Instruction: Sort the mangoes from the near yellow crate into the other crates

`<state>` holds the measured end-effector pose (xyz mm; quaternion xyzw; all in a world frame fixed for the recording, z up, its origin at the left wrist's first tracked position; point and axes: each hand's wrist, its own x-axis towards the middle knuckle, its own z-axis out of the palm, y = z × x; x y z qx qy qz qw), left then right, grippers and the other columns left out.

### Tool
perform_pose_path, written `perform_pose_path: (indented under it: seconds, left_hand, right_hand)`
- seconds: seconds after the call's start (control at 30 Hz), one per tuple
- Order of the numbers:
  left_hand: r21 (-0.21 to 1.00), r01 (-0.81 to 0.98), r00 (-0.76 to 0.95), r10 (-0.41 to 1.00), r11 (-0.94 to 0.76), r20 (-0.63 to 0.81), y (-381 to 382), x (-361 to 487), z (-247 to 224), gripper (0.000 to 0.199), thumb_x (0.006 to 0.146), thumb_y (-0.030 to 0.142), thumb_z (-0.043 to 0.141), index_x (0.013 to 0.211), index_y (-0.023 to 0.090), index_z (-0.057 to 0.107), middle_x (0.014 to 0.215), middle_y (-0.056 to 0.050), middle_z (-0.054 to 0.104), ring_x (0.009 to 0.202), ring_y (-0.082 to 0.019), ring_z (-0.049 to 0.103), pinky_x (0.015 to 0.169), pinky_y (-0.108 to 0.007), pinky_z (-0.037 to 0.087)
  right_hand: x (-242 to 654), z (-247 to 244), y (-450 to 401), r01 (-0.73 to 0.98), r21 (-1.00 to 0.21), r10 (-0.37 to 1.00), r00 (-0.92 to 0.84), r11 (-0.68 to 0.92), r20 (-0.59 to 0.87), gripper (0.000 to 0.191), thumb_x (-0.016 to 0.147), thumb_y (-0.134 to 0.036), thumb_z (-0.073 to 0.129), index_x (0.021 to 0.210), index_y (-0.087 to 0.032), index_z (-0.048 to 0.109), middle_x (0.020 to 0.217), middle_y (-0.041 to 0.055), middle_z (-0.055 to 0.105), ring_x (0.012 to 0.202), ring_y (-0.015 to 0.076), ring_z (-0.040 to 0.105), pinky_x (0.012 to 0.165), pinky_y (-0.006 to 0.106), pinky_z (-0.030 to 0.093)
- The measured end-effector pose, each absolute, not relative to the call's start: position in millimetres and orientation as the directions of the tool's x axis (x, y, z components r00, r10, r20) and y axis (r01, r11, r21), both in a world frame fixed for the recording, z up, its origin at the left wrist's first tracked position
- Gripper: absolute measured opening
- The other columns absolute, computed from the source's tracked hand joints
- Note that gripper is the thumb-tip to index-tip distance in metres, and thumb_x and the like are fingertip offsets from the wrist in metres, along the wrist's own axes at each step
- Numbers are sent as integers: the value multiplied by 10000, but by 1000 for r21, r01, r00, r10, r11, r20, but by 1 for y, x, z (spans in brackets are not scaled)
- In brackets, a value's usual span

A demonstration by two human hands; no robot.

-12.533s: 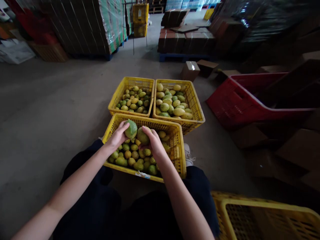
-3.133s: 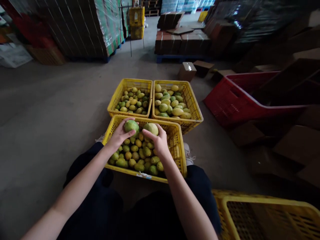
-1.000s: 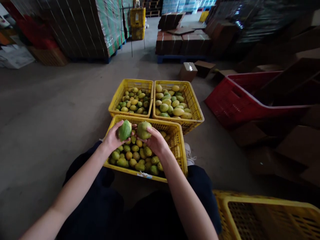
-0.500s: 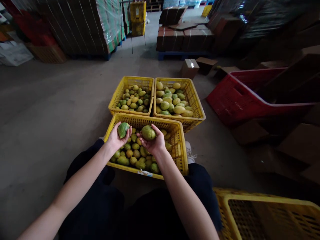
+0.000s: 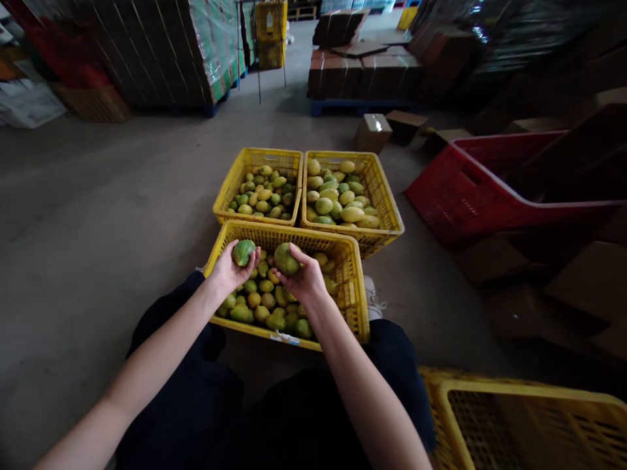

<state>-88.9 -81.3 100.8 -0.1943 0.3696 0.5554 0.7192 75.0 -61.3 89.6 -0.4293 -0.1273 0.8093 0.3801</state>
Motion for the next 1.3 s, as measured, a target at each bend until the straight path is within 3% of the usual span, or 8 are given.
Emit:
perform_pose_path:
  seconds: [0.23,0.47,0.63,0.77,0.9,1.17,1.3]
  left_hand:
    - [128,-942,114,656,310,-747,-81,-90,99,344,926,382,474,1050,76,572,806,-110,612,693,-150,633,483,-166,563]
    - [147,-937,112,673,315,-732,-80,-89,98,320,932,372,467,1023,87,581,797,-105,617,691,-151,640,486,-176,570]
    - [152,-939,104,675,309,-730,-79,-90,97,333,933,374,466,993,65,577,786,-112,612,686,-150,637,516,-169,575]
    - [153,-941,92,666,300,-741,-79,-89,98,328,932,364,467,1005,66,583,782,-110,612,679,-154,640,502,-178,574]
    - [136,-944,104,663,300,-741,-79,-89,99,334,927,363,478,1017,62,591,784,-115,614,684,-161,643,492,-183,572]
    - [123,-950,102,659,286,-745,-77,-90,96,338,922,364,486,1052,68,585,808,-118,610,703,-169,643,492,-197,576]
    - [126,-949,104,662,290,-742,-77,-90,94,332,919,362,492,1046,70,588,804,-116,613,703,-168,641,492,-193,571]
  right_hand:
    - [71,89,-65,-483,-678,824,-205,-554,-528,116,668,-241,703,750,-208,627,695,4,675,612,147,637,495,233,562]
    - [71,89,-67,-382,-859,940,-154,-342,-306,385,537,-310,851,822,-187,623,730,-22,628,577,112,582,467,218,539]
    - [71,88,-67,-456,-801,920,-248,-387,-303,450,544,-420,849,852,-221,589,710,-39,647,521,134,606,448,251,526]
    - [75,87,-62,-536,-707,886,-306,-462,-347,346,608,-431,804,795,-210,613,696,-2,685,551,149,622,495,268,544]
    - [78,89,-61,-546,-686,871,-385,-481,-305,237,687,-401,730,772,-200,636,675,25,684,536,161,614,446,267,496]
    - [74,96,-71,-542,-814,975,-181,-210,-131,272,619,-397,776,725,-187,638,641,10,655,455,119,538,357,230,399]
    - [79,97,-69,-540,-823,982,-148,-177,-113,278,644,-418,762,729,-193,621,612,-8,612,459,111,520,355,223,380]
